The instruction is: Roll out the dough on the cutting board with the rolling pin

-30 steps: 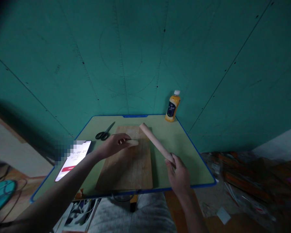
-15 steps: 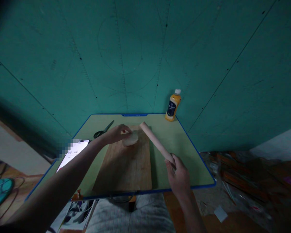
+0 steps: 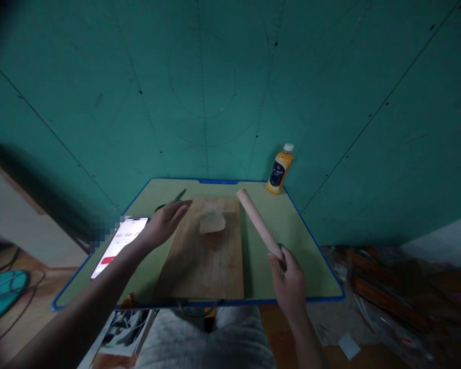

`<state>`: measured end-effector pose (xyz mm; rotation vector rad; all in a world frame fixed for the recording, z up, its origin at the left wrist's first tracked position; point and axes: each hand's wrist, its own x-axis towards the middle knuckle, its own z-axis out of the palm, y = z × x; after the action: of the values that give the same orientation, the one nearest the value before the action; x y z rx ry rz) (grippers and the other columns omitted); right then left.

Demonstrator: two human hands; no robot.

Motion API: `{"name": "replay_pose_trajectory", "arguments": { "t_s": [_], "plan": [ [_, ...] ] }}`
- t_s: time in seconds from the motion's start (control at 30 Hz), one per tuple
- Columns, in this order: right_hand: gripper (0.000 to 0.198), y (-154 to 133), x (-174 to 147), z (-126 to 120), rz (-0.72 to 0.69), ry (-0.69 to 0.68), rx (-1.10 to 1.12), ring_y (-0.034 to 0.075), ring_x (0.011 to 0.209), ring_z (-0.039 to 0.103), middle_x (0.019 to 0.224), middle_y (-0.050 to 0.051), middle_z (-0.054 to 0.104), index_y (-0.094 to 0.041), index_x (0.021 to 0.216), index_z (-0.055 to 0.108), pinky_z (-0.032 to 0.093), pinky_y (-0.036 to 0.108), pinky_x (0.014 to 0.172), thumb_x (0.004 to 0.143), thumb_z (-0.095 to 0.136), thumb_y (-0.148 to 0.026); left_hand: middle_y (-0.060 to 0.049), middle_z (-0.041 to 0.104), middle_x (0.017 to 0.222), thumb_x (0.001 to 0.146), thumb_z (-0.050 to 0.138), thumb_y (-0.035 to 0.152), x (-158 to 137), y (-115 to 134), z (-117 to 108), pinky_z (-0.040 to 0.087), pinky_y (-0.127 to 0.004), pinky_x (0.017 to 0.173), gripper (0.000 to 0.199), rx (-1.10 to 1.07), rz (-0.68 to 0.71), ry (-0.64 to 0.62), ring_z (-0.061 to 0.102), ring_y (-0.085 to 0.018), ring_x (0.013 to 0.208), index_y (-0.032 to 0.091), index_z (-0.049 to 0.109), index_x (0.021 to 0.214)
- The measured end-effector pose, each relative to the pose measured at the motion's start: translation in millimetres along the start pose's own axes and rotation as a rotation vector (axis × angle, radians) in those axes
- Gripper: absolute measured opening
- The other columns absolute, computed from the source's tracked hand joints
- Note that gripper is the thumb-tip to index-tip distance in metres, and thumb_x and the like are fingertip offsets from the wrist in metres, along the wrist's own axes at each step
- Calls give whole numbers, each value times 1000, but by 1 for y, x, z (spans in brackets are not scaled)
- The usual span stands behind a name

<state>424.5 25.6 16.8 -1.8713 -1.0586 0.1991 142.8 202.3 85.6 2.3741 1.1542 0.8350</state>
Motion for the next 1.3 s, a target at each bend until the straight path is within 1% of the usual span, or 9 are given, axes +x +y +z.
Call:
{"name": "replay_pose_trajectory", "arguments": {
  "t_s": [0.03,0.1,0.17,0.23,0.4,0.6,0.9,1.13,1.3],
  "plan": [
    [57,-1,0,0,12,-2,4,26,80,66,88,12,72,-14,106,66,52,32,69,79,50,-62,-15,62,125,97,27,48,-15,0,-2,46,-41,99,55,50,-35,2,59,-24,115,12,60,123],
    [59,-1,1,-1,23,-9,8,25,76,66,86,11,72,-14,106,66,51,32,67,78,50,-63,-19,55,135,95,28,54,-45,0,2,43,-47,103,62,181,-37,-82,52,-30,125,9,56,128],
    [59,-1,2,0,23,-17,7,25,76,65,86,11,71,-15,106,66,51,32,68,77,50,-63,-22,46,143,92,31,60,-68,2,14,38,-50,108,71,290,22,-173,39,-34,135,7,48,136],
    [57,-2,3,0,25,-23,11,25,78,65,86,10,71,-15,105,66,50,31,68,77,51,-62,-24,39,147,88,35,67,-82,6,29,33,-51,111,80,368,58,-170,30,-36,140,5,42,140],
    [55,-5,4,0,21,-19,41,23,74,63,80,9,70,-14,102,66,49,30,64,77,51,-60,-29,39,145,82,36,75,-88,17,57,29,-54,112,93,448,143,-73,29,-38,140,2,38,140],
    [56,-4,5,2,20,-36,35,23,72,62,80,8,70,-14,104,65,48,31,64,78,49,-61,-30,43,142,79,36,79,-91,35,71,31,-55,110,98,479,102,-20,35,-41,136,0,43,136],
    [55,-3,5,2,0,-45,39,23,71,62,80,8,70,-15,104,66,49,30,63,78,49,-60,-27,44,143,85,37,70,-118,58,85,36,-52,108,89,532,125,82,39,-38,135,4,34,143],
    [60,-8,3,1,15,-64,41,24,74,63,85,11,71,-12,108,64,50,33,67,78,48,-62,-27,39,146,85,44,65,-136,76,97,36,-56,107,88,487,113,83,35,-39,137,6,25,148],
    [59,-5,3,2,1,-54,46,25,76,64,87,11,71,-14,106,65,50,33,69,77,49,-63,-25,39,147,86,49,58,-137,80,95,38,-57,107,83,460,145,52,36,-37,137,9,26,149]
  ]
}}
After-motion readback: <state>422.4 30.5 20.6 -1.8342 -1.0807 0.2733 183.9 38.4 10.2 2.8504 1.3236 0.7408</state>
